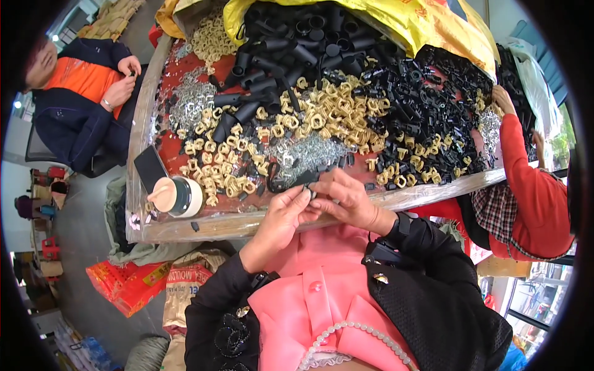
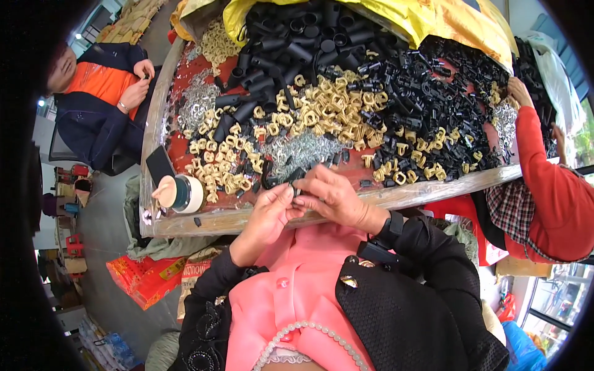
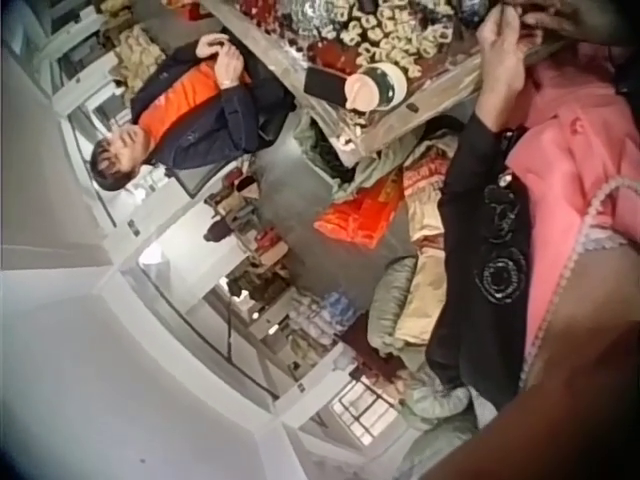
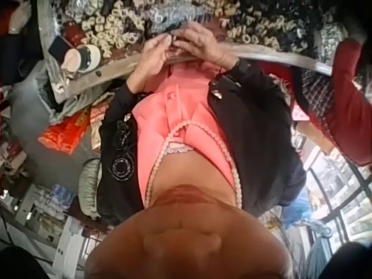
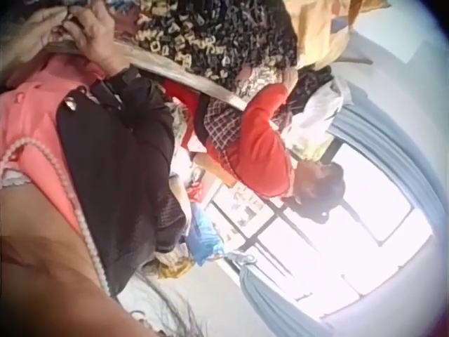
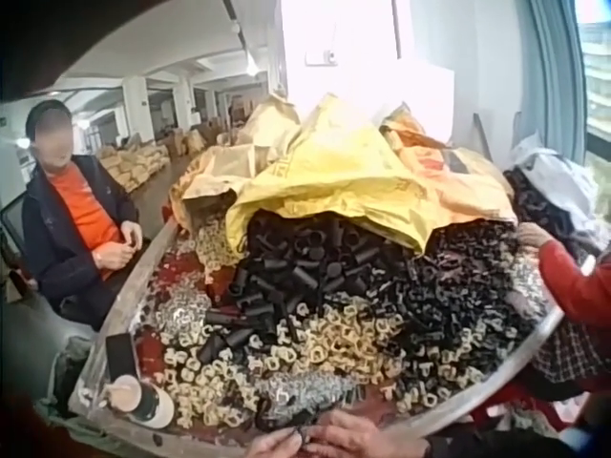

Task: The person assembles components by hand, picking up a black plastic housing and inserting a small metal pin and a beige plastic clip. They then set the assembled item back onto the table and repeat the process.

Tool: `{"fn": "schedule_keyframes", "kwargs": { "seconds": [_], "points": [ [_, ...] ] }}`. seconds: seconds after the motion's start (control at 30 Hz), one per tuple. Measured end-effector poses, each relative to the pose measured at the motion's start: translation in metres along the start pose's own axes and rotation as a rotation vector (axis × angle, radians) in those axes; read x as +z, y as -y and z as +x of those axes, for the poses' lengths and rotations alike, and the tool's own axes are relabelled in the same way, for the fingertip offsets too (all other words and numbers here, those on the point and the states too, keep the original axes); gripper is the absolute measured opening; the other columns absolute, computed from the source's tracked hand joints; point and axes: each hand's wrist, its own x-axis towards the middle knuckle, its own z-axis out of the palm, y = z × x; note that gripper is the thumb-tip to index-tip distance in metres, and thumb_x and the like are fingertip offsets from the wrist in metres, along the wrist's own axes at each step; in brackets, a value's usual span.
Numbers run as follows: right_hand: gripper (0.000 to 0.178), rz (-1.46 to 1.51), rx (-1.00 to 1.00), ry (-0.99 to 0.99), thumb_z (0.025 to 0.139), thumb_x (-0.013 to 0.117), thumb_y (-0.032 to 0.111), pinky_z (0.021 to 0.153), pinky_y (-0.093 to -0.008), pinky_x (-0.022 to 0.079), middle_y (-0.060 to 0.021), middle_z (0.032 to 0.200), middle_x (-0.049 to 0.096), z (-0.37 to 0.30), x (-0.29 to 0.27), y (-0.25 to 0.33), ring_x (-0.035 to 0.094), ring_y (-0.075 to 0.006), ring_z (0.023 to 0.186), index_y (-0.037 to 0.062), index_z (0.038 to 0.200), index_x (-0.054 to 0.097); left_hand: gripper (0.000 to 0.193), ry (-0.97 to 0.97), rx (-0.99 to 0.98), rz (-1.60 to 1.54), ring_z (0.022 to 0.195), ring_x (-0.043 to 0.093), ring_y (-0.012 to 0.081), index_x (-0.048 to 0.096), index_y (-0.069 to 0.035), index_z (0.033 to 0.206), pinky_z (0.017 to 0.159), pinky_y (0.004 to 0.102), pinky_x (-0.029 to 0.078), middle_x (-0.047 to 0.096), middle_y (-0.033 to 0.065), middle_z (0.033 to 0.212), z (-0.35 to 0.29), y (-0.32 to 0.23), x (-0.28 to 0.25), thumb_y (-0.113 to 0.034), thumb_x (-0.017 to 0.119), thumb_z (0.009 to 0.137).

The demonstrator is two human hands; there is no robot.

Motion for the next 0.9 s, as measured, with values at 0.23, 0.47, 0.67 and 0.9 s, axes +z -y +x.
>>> {"fn": "schedule_keyframes", "kwargs": {
  "seconds": [0.23, 0.47, 0.67, 0.9],
  "points": [
    [0.022, -0.265, -0.022, 0.082, 0.069, 0.063, 0.007, 0.058, -0.0322, 0.044, -0.0097, 0.078, 0.053, 0.043, -0.036, -0.017, 0.054, -0.0251, 0.068, 0.0044, 0.090, 0.057, 0.025, -0.008, 0.102, 0.083, 0.068, 0.058, 0.0135, 0.049, 0.003, 0.104, 0.060, 0.0226, 0.050, 0.058, 0.0089, 0.086, -0.009, -0.004, -0.020, -0.017, 0.042, 0.089],
    [0.024, -0.742, 0.008, -0.095, 0.068, 0.060, 0.008, 0.063, -0.0361, 0.044, -0.0106, 0.092, 0.050, 0.126, -0.086, -0.104, 0.054, -0.0293, 0.075, 0.0060, 0.092, 0.054, 0.026, -0.080, 0.105, -0.015, 0.070, 0.058, 0.0149, 0.046, 0.003, 0.107, 0.060, 0.0215, 0.051, 0.058, 0.0117, 0.088, -0.017, -0.009, -0.032, -0.014, 0.046, 0.087],
    [0.024, -1.059, 0.137, 0.074, 0.066, 0.063, 0.015, 0.064, -0.0384, 0.044, -0.0099, 0.094, 0.047, 0.142, -0.086, -0.141, 0.053, -0.0281, 0.078, 0.0075, 0.086, 0.052, 0.027, -0.097, 0.096, 0.015, 0.073, 0.058, 0.0148, 0.045, 0.002, 0.108, 0.062, 0.0223, 0.051, 0.058, 0.0126, 0.092, -0.024, -0.011, -0.043, -0.013, 0.048, 0.086],
    [0.031, -1.243, 0.202, 0.145, 0.066, 0.065, 0.019, 0.069, -0.0362, 0.040, -0.0089, 0.089, 0.048, 0.130, -0.102, -0.124, 0.050, -0.0280, 0.082, 0.0072, 0.092, 0.052, 0.025, -0.122, 0.119, 0.020, 0.073, 0.058, 0.0141, 0.047, 0.002, 0.107, 0.062, 0.0215, 0.050, 0.058, 0.0137, 0.094, -0.027, -0.013, -0.042, -0.012, 0.048, 0.086]
  ]
}}
